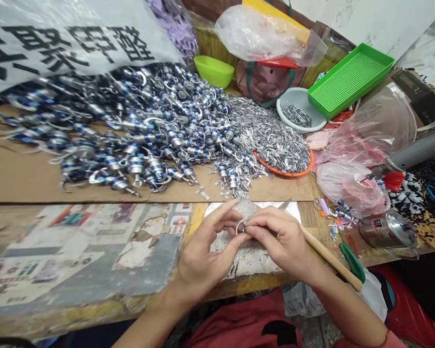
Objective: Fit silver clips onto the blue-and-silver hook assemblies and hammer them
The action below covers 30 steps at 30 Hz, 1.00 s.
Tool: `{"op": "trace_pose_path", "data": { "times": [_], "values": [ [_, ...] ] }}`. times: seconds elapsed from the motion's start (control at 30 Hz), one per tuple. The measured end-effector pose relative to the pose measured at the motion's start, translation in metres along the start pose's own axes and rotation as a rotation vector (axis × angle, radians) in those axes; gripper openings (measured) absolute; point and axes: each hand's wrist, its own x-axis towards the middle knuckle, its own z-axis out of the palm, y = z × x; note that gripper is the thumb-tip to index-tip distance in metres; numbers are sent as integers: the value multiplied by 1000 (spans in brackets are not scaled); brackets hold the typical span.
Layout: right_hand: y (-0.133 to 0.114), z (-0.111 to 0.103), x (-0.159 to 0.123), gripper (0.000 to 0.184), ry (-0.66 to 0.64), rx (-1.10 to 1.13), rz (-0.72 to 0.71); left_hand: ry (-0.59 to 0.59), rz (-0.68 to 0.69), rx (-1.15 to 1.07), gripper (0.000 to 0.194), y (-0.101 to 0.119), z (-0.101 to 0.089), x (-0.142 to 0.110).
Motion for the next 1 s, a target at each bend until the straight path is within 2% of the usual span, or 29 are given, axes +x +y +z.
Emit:
{"op": "trace_pose_path", "data": {
  "times": [0.17, 0.27, 0.37, 0.43, 0.5, 0.63, 0.73, 0.83, 0.9, 1.0],
  "values": [
    [-3, -5, 1, 13, -45, 9, 1, -29, 81, 102, 23, 9, -7, 11],
    [3, -7, -6, 11, -19, -47, -53, -58, -79, -37, 15, 14, -10, 14],
    [15, -8, -17, 29, 46, -213, -302, -47, -274, -176, 9, 18, -14, 12],
    [19, -9, -22, 25, 59, -347, -505, -40, -325, -197, 6, 20, -18, 12],
    [18, -13, -23, 24, 28, -462, -637, -65, -320, -118, 6, 24, -22, 13],
    [5, -23, -19, 25, -68, -592, -771, -132, -188, 100, 7, 35, -26, 17],
    [1, -25, -18, 27, -82, -602, -784, -144, -109, 142, 9, 42, -28, 18],
    [7, -21, -22, 21, -32, -521, -723, -166, -120, 111, 10, 44, -31, 19],
    [12, -16, -26, 21, 19, -436, -676, -211, -185, 45, 11, 43, -32, 19],
    [16, -10, -34, 26, 44, -345, -572, -251, -380, -158, 11, 40, -27, 14]
  ]
}}
